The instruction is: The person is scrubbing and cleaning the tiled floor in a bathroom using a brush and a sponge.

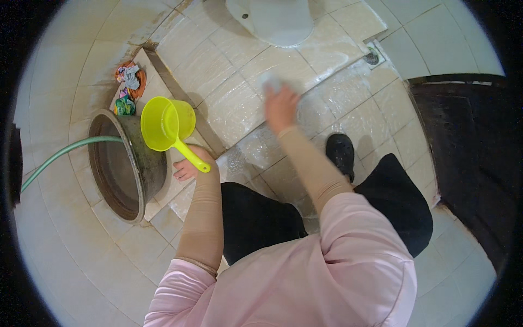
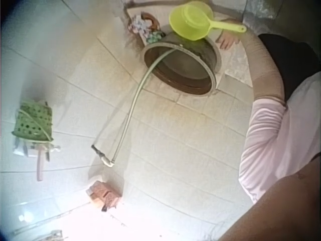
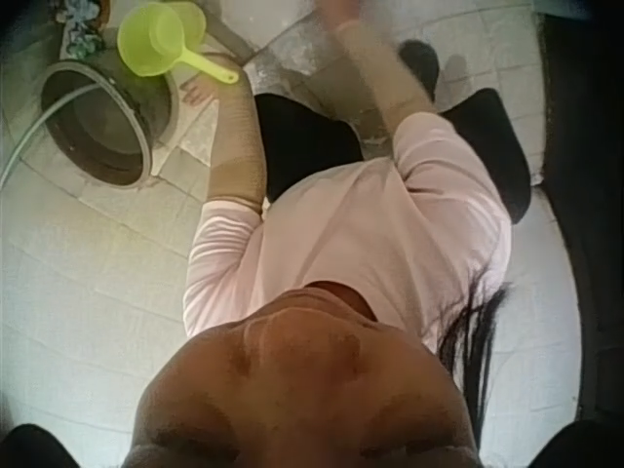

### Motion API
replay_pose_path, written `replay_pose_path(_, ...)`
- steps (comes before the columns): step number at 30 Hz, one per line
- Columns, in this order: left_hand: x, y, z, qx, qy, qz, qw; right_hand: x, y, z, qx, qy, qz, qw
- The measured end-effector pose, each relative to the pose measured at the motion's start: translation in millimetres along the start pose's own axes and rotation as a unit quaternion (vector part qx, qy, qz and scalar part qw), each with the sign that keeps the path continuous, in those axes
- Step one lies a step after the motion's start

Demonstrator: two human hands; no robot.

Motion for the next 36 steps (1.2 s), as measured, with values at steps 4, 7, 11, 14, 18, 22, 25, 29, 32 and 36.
replay_pose_path(4,-3.0,8.1,-5.3,-0.068,-0.015,-0.040,0.997,63.3,-5.3,-89.0,0.171,0.236,0.182,0.939)
replay_pose_path(7,-4.6,6.4,-7.1,-0.078,-0.031,-0.038,0.996,29.9,11.3,-86.7,0.171,0.220,0.138,0.951)
replay_pose_path(11,-0.1,-2.1,-6.2,-0.053,-0.053,-0.020,0.997,-79.4,53.2,2.4,0.101,0.057,-0.062,0.991)
replay_pose_path(14,2.0,-3.1,-3.3,-0.071,-0.062,-0.014,0.995,-128.0,84.7,67.9,-0.067,-0.026,-0.144,0.987)
replay_pose_path(18,0.3,4.1,0.0,-0.076,-0.045,-0.002,0.996,-90.3,46.9,66.2,-0.026,-0.050,-0.074,0.996)
replay_pose_path(22,-5.4,9.4,0.3,-0.004,0.009,0.031,0.999,10.2,-10.0,-13.6,0.150,0.172,0.039,0.973)
replay_pose_path(25,-9.4,10.0,0.9,0.017,0.036,0.043,0.998,51.7,-27.7,-22.0,0.198,0.263,0.119,0.937)
replay_pose_path(29,-10.3,5.6,2.9,0.025,0.046,0.017,0.998,86.6,-36.4,32.9,0.172,0.134,0.079,0.973)
replay_pose_path(32,-10.9,1.9,2.6,0.026,0.051,0.089,0.994,134.4,-25.9,54.8,0.212,0.110,0.124,0.963)
replay_pose_path(36,-11.3,4.5,5.0,0.030,0.061,0.087,0.994,203.6,-4.9,49.4,0.362,-0.017,0.471,0.805)
Point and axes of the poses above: each hand's wrist, its own z-axis towards the middle knuckle, its own y-axis out of the back of the hand, x = y × z, the point moved 2 cm from there along z, towards the middle knuckle, and after that the axes turned 15 degrees about z, right-handed, at the moved point
